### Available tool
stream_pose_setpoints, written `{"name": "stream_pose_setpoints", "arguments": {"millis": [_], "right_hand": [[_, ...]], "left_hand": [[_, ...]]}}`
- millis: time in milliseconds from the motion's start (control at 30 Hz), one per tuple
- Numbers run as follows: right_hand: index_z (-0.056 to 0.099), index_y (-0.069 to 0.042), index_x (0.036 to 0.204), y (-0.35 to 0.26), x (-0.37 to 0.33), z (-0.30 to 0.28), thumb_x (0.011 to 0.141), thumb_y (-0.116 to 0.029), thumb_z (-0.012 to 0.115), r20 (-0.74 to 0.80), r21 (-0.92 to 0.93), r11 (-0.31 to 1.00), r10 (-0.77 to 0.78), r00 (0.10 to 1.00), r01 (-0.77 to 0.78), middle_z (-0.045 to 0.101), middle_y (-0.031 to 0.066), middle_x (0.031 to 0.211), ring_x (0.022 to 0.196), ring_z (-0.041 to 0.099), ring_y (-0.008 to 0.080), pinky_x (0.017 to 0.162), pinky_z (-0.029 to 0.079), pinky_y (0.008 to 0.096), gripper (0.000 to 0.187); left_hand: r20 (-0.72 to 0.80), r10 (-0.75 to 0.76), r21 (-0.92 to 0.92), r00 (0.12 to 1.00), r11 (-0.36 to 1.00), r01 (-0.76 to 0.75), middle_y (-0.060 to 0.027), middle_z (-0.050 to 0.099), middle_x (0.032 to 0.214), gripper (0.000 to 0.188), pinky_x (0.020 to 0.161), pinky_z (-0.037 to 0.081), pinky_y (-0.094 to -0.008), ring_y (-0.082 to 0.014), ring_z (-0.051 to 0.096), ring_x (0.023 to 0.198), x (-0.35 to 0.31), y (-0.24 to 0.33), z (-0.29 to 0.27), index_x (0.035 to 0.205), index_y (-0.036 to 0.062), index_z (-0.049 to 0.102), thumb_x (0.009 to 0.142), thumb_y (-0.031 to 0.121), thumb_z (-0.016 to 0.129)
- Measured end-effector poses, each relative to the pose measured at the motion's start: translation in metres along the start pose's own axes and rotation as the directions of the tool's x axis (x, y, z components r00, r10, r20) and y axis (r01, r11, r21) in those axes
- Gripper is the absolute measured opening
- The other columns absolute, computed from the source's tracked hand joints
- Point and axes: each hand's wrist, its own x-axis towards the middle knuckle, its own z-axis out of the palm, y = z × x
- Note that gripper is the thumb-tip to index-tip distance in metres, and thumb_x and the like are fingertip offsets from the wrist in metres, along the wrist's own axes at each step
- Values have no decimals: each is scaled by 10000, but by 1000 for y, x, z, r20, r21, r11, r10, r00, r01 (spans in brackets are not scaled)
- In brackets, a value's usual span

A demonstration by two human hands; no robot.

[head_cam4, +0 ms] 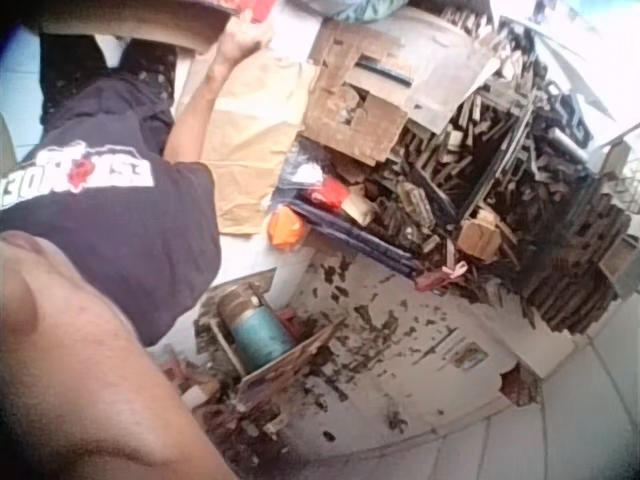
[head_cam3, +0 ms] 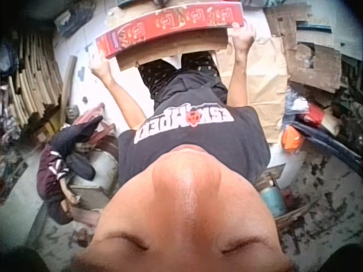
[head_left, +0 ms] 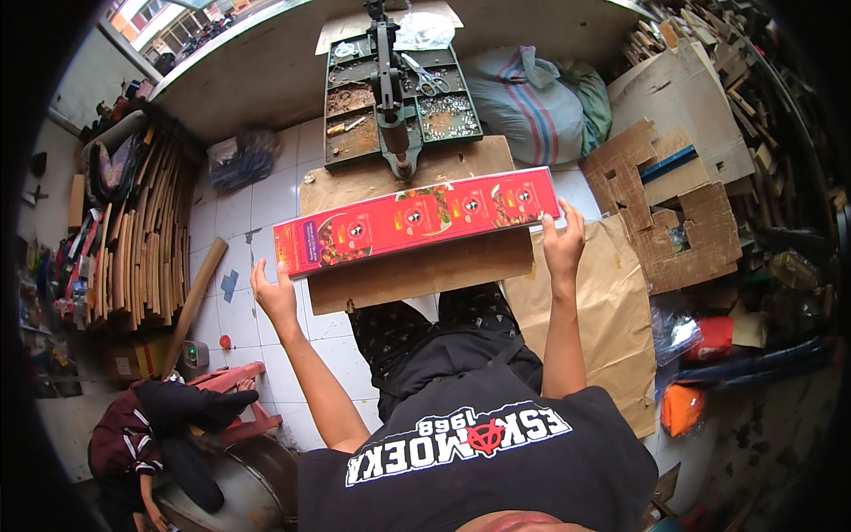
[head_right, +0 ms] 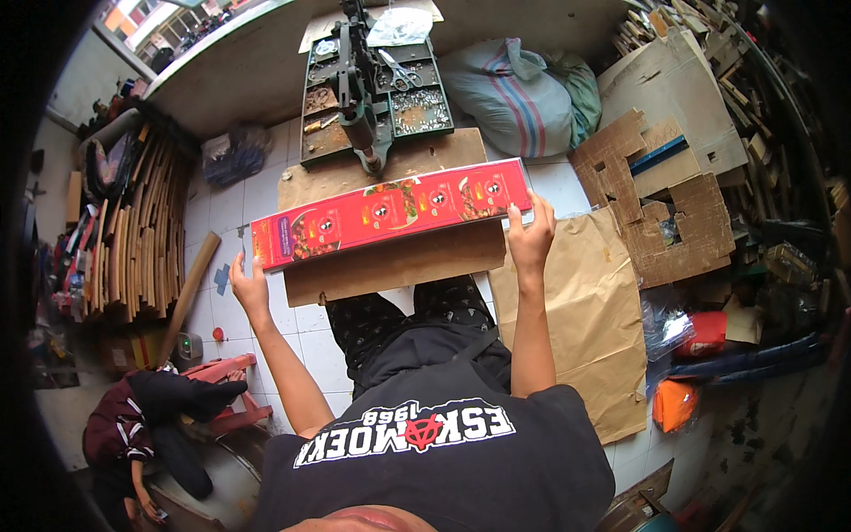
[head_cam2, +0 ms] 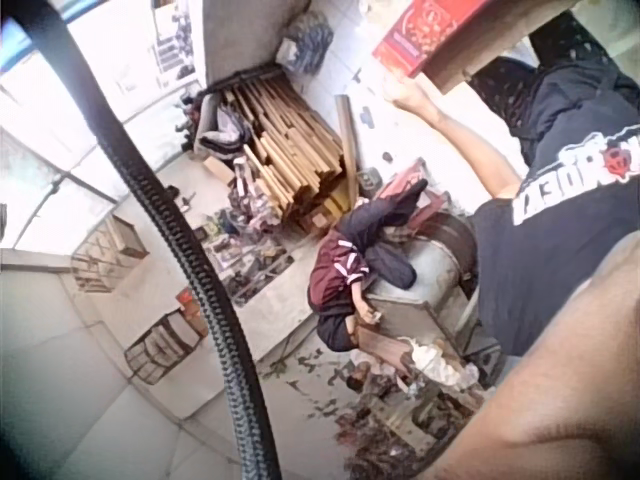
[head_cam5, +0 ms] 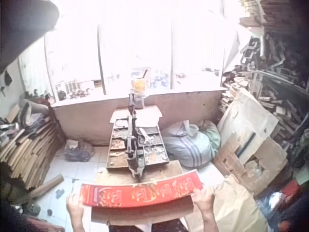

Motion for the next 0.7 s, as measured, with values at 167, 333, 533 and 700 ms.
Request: {"name": "stream_pose_setpoints", "arguments": {"millis": [167, 333, 533, 700], "right_hand": [[581, -28, 1284, 27, 26, 21, 808, -299, 716, 114, -313, 933, 219, 969, -175, 574, 167, 1271, 1173, 524, 357, 1004, 430, 439, 564], [574, -13, 1297, 10, 26, 15, 796, -316, 744, 111, -361, 904, 286, 952, -229, 590, 187, 1238, 1151, 549, 346, 996, 437, 418, 610], [640, -3, 1210, 20, 31, 14, 752, -326, 781, 89, -305, 922, 277, 957, -239, 614, 206, 1182, 1122, 568, 332, 982, 444, 416, 578], [672, -6, 1128, 39, 35, 17, 788, -195, 755, 7, -79, 970, 232, 973, -231, 663, 163, 1060, 1000, 614, 290, 934, 475, 381, 397]], "left_hand": [[179, -126, -77, 976, 987, 142, -216, 674, 1132, 419, 874, 527, -356, -275, 683, 985, 8, -11, 6, 1222, -51, 617, 884, 189, 678], [194, -125, -101, 973, 984, 147, -189, 715, 1033, 351, 822, 542, -332, -232, 704, 917, 9, -1, 3, 1165, -47, 658, 869, 139, 681], [180, -131, -121, 975, 981, 154, -177, 716, 1029, 316, 818, 537, -332, -230, 702, 915, 13, -17, 8, 1141, -28, 679, 867, 130, 680], [73, -96, -99, 993, 990, 103, -129, 704, 973, 240, 797, 532, -315, -207, 684, 853, 22, -26, 14, 1050, -38, 696, 871, 120, 679]]}}
